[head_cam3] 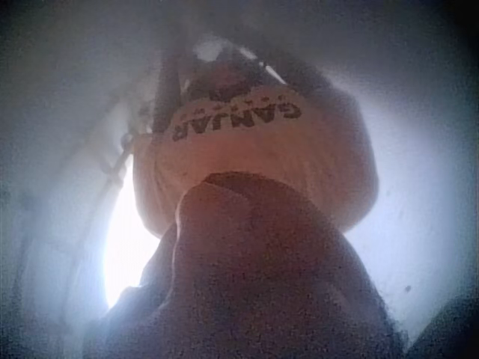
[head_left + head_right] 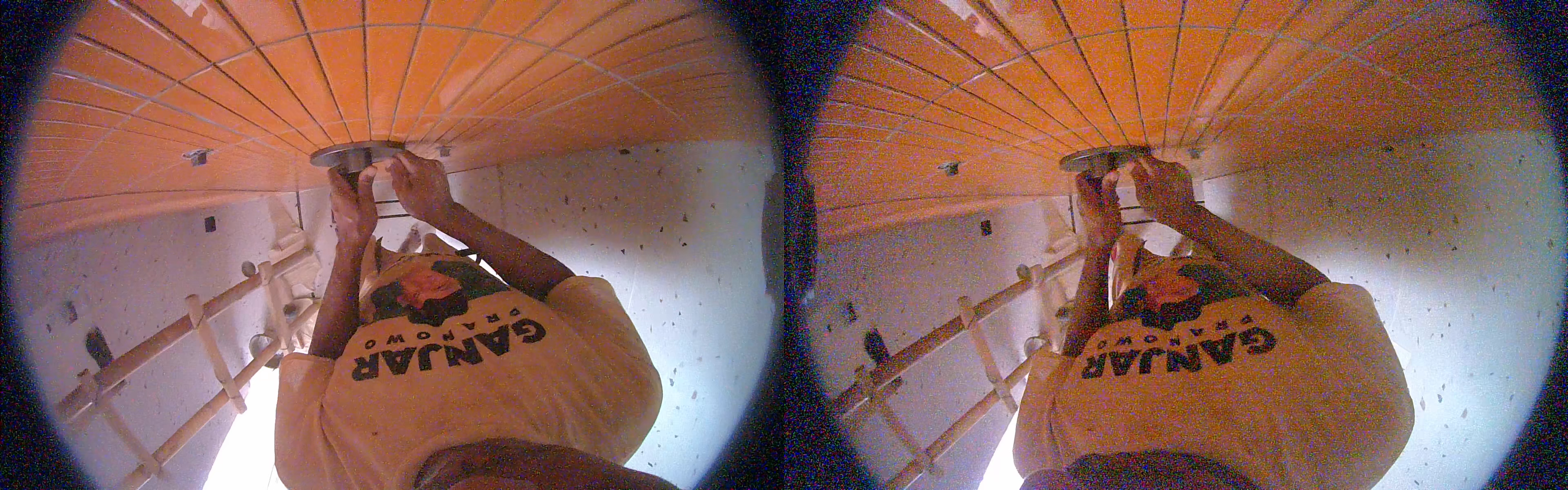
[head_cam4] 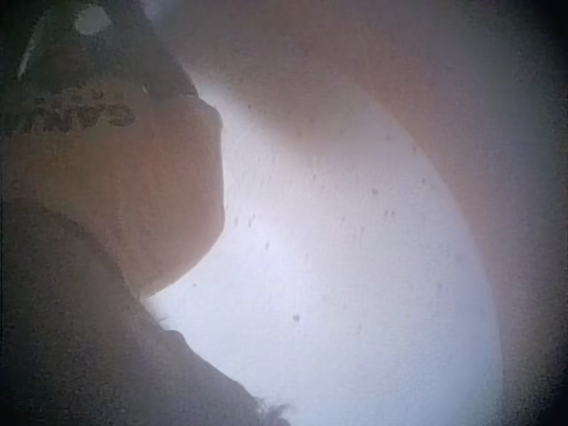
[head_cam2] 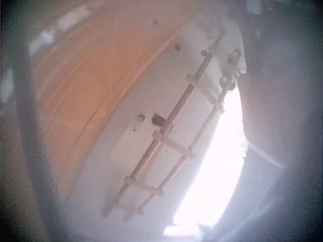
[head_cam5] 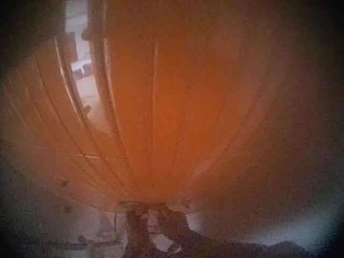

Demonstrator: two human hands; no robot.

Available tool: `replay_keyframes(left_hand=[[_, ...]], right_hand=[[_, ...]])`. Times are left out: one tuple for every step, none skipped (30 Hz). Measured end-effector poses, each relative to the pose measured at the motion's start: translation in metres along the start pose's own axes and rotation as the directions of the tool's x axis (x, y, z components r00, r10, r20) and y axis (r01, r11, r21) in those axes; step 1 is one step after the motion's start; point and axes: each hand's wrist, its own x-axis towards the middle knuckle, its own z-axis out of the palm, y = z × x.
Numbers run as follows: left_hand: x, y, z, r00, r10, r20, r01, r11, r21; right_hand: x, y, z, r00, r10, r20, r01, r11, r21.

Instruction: The person installs a circular ceiling fixture onto an orange-tiled ceiling. They hold the fixture with one hand and use a screwdriver to tighten screws into the ceiling mount. The person repeatedly adjusts the fixture and tightens the screws to secure it in place.

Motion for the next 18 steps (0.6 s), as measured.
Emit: replay_keyframes(left_hand=[[0.000,-0.001,-0.001,1.000,0.014,-0.005,-0.014,1.000,-0.004],[0.000,-0.002,0.000,1.000,0.027,-0.009,-0.027,1.000,-0.009],[0.001,-0.007,0.001,0.999,0.051,-0.018,-0.051,0.998,-0.030],[0.002,-0.011,0.001,0.997,0.074,-0.029,-0.076,0.996,-0.050],[0.002,-0.010,0.001,0.996,0.087,-0.021,-0.087,0.995,-0.040],[0.002,-0.009,0.001,0.995,0.099,-0.013,-0.099,0.995,-0.030],[0.002,-0.009,0.001,0.994,0.111,-0.006,-0.111,0.994,-0.020],[0.003,-0.012,0.002,0.994,0.109,-0.018,-0.109,0.994,-0.021],[0.003,-0.017,0.004,0.994,0.107,-0.031,-0.107,0.994,-0.023],[0.003,-0.020,0.006,0.994,0.104,-0.044,-0.105,0.994,-0.024],[0.003,-0.015,0.006,0.993,0.114,-0.026,-0.115,0.991,-0.066],[0.002,-0.008,0.005,0.992,0.124,-0.008,-0.124,0.986,-0.109],[0.001,-0.004,0.005,0.991,0.134,0.010,-0.131,0.980,-0.151],[0.001,-0.002,0.004,0.986,0.164,0.017,-0.159,0.973,-0.167],[0.001,-0.001,0.003,0.981,0.193,0.024,-0.186,0.966,-0.182],[0.001,-0.001,0.003,0.974,0.223,0.031,-0.213,0.957,-0.198],[0.003,-0.006,0.004,0.973,0.228,0.018,-0.220,0.952,-0.212],[0.005,-0.013,0.006,0.972,0.233,0.010,-0.225,0.948,-0.224]], right_hand=[[0.003,-0.002,-0.005,0.998,0.038,0.045,-0.040,0.998,0.049],[0.005,-0.007,-0.011,0.993,0.076,0.092,-0.085,0.992,0.095],[0.006,-0.008,-0.012,0.990,0.085,0.111,-0.095,0.991,0.093],[0.007,-0.008,-0.012,0.987,0.093,0.130,-0.105,0.990,0.091],[0.008,-0.007,-0.012,0.984,0.101,0.149,-0.114,0.990,0.082],[0.007,-0.006,-0.012,0.984,0.095,0.149,-0.111,0.989,0.102],[0.006,-0.004,-0.012,0.985,0.088,0.150,-0.107,0.987,0.123],[0.007,-0.004,-0.013,0.978,0.116,0.176,-0.145,0.976,0.162],[0.007,-0.004,-0.014,0.969,0.144,0.203,-0.185,0.962,0.199],[0.009,-0.006,-0.019,0.944,0.204,0.259,-0.269,0.931,0.248],[0.008,-0.003,-0.017,0.944,0.189,0.270,-0.258,0.933,0.249],[0.007,-0.001,-0.016,0.944,0.174,0.281,-0.247,0.936,0.250],[0.004,0.011,-0.007,0.965,0.084,0.249,-0.136,0.970,0.202],[0.006,0.011,-0.006,0.975,-0.016,0.221,-0.019,0.988,0.156],[0.005,0.010,-0.008,0.966,0.017,0.257,-0.060,0.985,0.161],[0.005,0.009,-0.012,0.955,0.049,0.292,-0.100,0.981,0.165],[0.008,0.008,-0.014,0.950,0.035,0.309,-0.071,0.992,0.105],[0.010,0.005,-0.016,0.946,0.027,0.322,-0.044,0.998,0.045]])
